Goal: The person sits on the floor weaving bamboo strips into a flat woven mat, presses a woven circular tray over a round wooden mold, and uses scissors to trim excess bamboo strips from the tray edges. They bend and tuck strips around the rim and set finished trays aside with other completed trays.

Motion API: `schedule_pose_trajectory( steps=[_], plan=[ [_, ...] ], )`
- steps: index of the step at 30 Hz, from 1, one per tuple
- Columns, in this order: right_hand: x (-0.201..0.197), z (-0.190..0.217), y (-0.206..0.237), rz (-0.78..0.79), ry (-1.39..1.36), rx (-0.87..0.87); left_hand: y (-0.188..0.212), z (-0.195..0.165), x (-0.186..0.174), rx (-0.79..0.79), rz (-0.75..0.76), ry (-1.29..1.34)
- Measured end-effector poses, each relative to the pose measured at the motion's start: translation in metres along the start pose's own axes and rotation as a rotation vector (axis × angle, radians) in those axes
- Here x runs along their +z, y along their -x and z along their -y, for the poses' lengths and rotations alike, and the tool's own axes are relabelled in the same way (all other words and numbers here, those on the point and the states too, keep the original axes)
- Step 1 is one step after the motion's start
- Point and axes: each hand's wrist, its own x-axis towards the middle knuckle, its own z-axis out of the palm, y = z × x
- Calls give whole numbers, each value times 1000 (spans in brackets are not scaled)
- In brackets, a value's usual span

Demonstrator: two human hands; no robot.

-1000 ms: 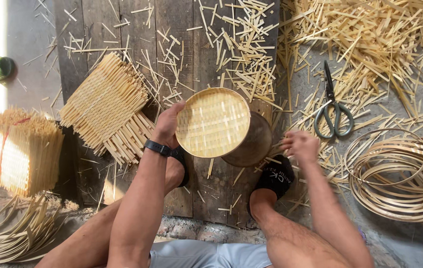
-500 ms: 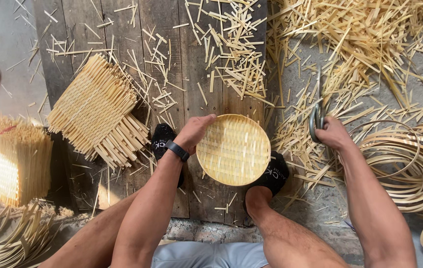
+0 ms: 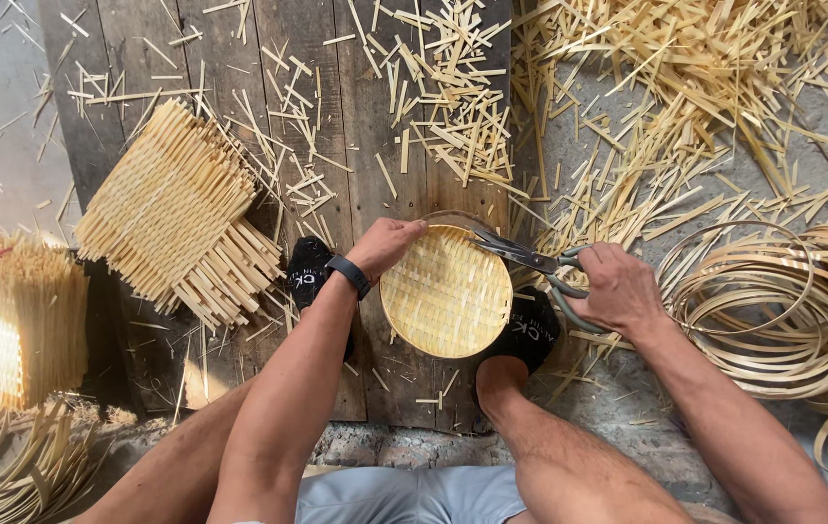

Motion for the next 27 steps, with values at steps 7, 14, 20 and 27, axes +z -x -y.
schedule_pose_trajectory(
  steps=[7,14,20,27],
  plan=[
    [27,-11,1,-10,34,-34,0,-2,-1,-68,2,-58],
    [36,-21,-6,152,-91,13,2,-6,-3,-96,21,33],
    [28,-8,-7,158,-99,27,0,0,-1,-33,33,-39],
    [29,-8,-10,266,1,42,-2,6,4,-25,43,-39]
  ],
)
